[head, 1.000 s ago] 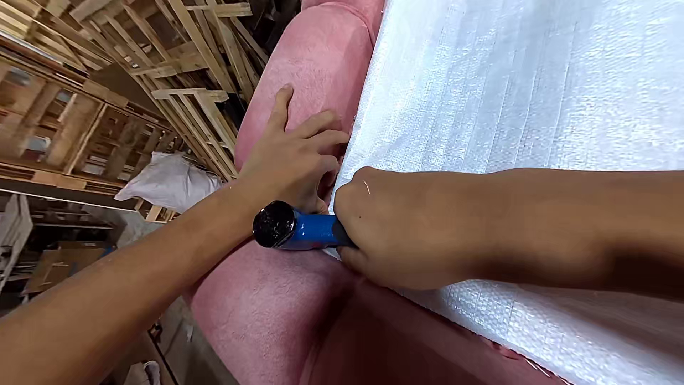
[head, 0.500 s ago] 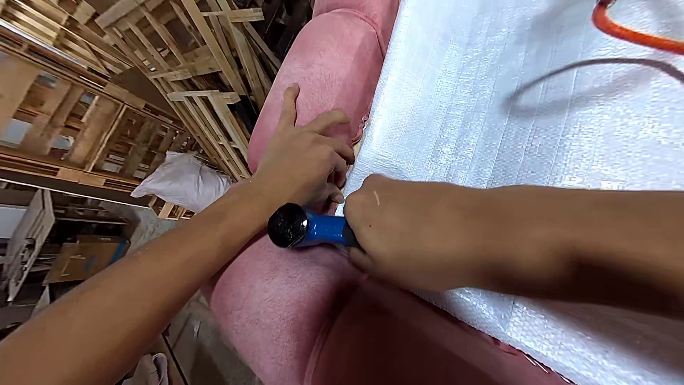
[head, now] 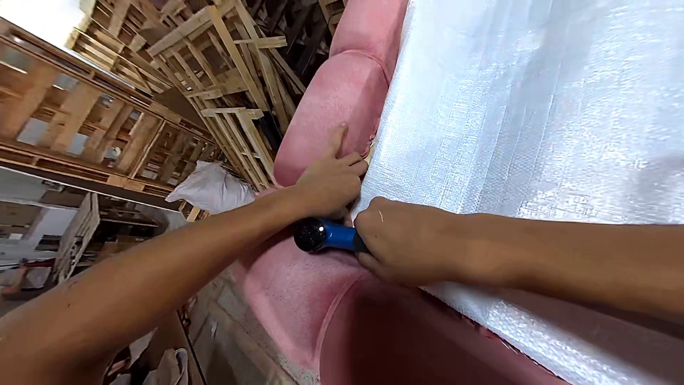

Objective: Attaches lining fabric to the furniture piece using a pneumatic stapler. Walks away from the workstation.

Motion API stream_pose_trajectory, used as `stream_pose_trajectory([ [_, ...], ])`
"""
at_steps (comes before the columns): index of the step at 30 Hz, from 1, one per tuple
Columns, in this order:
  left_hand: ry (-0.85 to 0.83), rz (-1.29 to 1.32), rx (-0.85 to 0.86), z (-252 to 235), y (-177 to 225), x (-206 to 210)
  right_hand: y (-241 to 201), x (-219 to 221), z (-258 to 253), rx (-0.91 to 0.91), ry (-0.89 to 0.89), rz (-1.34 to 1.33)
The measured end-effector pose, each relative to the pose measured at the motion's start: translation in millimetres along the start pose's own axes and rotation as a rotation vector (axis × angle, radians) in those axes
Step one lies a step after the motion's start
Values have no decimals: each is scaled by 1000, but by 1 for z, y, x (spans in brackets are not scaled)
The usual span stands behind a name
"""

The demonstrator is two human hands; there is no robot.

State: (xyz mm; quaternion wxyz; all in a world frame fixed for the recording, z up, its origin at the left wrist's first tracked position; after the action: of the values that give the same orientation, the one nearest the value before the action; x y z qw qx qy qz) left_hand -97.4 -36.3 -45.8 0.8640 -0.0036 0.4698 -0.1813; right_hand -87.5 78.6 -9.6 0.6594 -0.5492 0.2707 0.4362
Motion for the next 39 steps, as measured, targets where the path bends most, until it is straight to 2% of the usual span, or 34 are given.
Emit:
stream_pose_trajectory([
  [5,-29,39,-28,0,-2,-4,12,-9,25,27,95,-12],
  [7,51,67,3,6,-2,0,19,-15,32,42,133,-19],
  [9,240,205,33,22,-2,3,26,-24,40,65,192,-25],
  [11,292,330,-63,43,0,6,29,-38,48,125,195,-62],
  [14,201,427,-268,62,13,3,25,-62,62,180,176,-41],
  [17,149,439,-364,59,20,5,11,-82,73,175,91,108],
  [20,165,431,-394,47,21,14,7,-77,77,173,3,165],
  [24,113,407,-463,37,23,10,24,-55,76,226,-62,67],
  [28,21,294,-459,39,27,1,38,-51,73,251,-32,-32],
  [31,13,240,-459,45,29,-3,44,-53,68,275,-13,-81],
  [39,-133,288,-512,39,26,4,46,-48,61,316,-63,-114],
])
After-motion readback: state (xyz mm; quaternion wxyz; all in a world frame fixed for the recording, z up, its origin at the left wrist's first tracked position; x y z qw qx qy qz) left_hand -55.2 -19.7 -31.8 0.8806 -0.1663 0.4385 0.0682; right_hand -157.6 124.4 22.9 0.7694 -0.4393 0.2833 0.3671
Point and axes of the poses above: each hand's wrist, its own z-axis away from the middle knuckle, its own x-axis out of the palm, y = z × x, the point moved 7 cm from there along -z, towards the middle knuckle, and after that the axes turned 10 degrees about z, right-handed, at the moved point
